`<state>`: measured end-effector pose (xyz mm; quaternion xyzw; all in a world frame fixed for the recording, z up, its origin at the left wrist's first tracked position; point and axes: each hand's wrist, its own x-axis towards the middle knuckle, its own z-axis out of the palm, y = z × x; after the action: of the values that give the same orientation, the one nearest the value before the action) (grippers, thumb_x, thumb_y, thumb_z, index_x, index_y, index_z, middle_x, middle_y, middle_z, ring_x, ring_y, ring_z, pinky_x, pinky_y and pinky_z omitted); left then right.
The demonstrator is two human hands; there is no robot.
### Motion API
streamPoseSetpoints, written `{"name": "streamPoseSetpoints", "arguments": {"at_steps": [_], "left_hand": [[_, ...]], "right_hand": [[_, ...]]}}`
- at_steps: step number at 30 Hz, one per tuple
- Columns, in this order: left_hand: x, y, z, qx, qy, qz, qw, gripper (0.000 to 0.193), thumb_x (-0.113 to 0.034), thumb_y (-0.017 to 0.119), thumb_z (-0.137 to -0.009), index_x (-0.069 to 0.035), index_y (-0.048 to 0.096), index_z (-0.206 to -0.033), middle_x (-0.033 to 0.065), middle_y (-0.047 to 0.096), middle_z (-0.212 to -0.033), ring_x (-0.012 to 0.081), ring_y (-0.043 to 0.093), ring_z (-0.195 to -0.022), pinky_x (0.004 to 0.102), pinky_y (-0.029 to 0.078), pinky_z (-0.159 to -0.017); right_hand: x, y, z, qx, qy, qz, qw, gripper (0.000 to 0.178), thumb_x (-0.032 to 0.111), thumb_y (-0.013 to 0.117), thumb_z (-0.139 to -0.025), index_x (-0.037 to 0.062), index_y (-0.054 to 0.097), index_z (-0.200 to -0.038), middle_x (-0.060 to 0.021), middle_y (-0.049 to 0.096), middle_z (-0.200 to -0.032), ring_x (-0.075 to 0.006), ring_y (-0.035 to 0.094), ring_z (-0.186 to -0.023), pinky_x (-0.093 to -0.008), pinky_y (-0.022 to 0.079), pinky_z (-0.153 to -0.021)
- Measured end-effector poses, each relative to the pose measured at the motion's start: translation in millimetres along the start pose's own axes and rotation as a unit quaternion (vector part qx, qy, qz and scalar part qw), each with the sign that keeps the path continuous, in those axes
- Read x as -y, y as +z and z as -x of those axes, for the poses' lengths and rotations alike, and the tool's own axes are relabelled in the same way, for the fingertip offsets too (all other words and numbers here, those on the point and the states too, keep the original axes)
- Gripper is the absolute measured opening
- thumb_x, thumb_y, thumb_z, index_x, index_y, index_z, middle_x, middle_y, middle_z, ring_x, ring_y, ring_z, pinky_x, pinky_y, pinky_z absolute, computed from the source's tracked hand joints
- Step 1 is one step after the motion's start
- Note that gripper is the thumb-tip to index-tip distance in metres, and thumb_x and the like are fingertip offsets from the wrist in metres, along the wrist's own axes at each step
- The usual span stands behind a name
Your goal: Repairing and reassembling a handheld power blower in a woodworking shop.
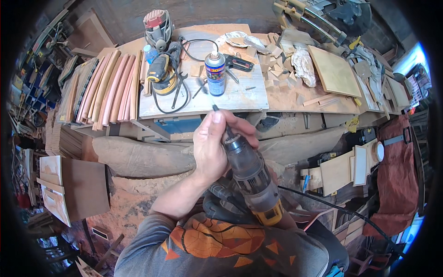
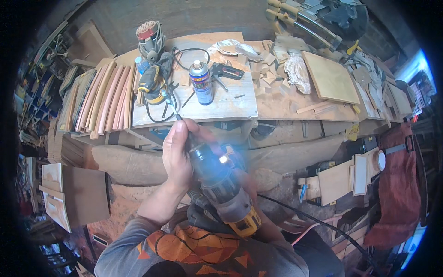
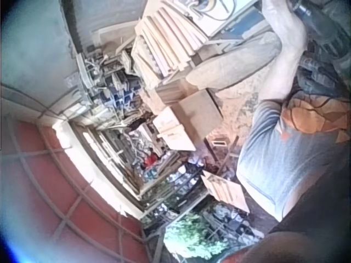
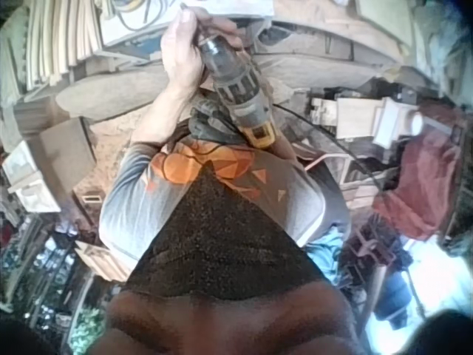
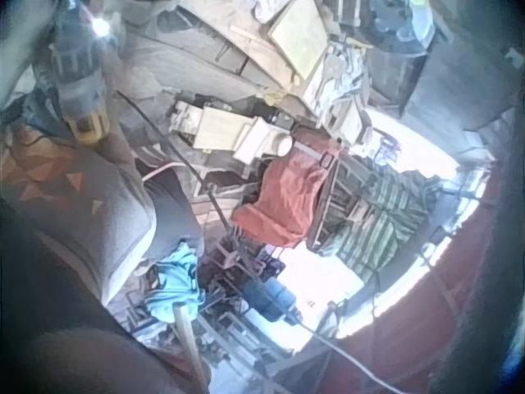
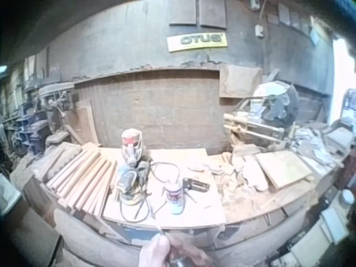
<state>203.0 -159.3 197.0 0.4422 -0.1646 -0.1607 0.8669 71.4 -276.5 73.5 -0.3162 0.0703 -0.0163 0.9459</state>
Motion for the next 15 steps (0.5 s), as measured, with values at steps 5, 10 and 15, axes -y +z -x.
{"name": "streamPoseSetpoints", "arguments": {"at_steps": [5, 10, 15], "left_hand": [[2, -1, -1, -0.021, -0.001, 0.053, 0.998, 0.033, -0.035, 0.038, -0.11, -0.005, 0.049, -0.101, 0.0193, 0.065, -0.082, 0.027, 0.069, -0.069, 0.0369, 0.059, -0.064], [5, 6, 3, -0.016, 0.001, -0.011, 1.0, 0.035, -0.038, 0.038, -0.11, -0.005, 0.048, -0.1, 0.0192, 0.063, -0.077, 0.0286, 0.068, -0.066, 0.038, 0.059, -0.061], [10, -5, 2, 0.061, -0.001, -0.068, 0.996, 0.037, -0.036, 0.042, -0.108, -0.002, 0.05, -0.096, 0.0254, 0.068, -0.089, 0.0308, 0.071, -0.074, 0.041, 0.06, -0.068]], "right_hand": [[-23, -49, 5, -0.167, -0.022, 0.188, 0.967, 0.026, 0.012, 0.075, -0.09, 0.0057, 0.063, -0.112, -0.0037, 0.071, -0.094, -0.0122, 0.069, -0.08, -0.0258, 0.057, -0.066], [22, 32, -1, -0.021, -0.005, 0.024, 0.999, 0.024, 0.012, 0.075, -0.09, 0.006, 0.063, -0.11, -0.0043, 0.07, -0.093, -0.0124, 0.068, -0.081, -0.0255, 0.056, -0.066], [15, -1, 4, -0.045, -0.022, 0.162, 0.986, 0.023, 0.012, 0.072, -0.092, 0.0058, 0.062, -0.113, -0.0049, 0.068, -0.095, -0.0137, 0.068, -0.082, -0.0252, 0.056, -0.067]]}}
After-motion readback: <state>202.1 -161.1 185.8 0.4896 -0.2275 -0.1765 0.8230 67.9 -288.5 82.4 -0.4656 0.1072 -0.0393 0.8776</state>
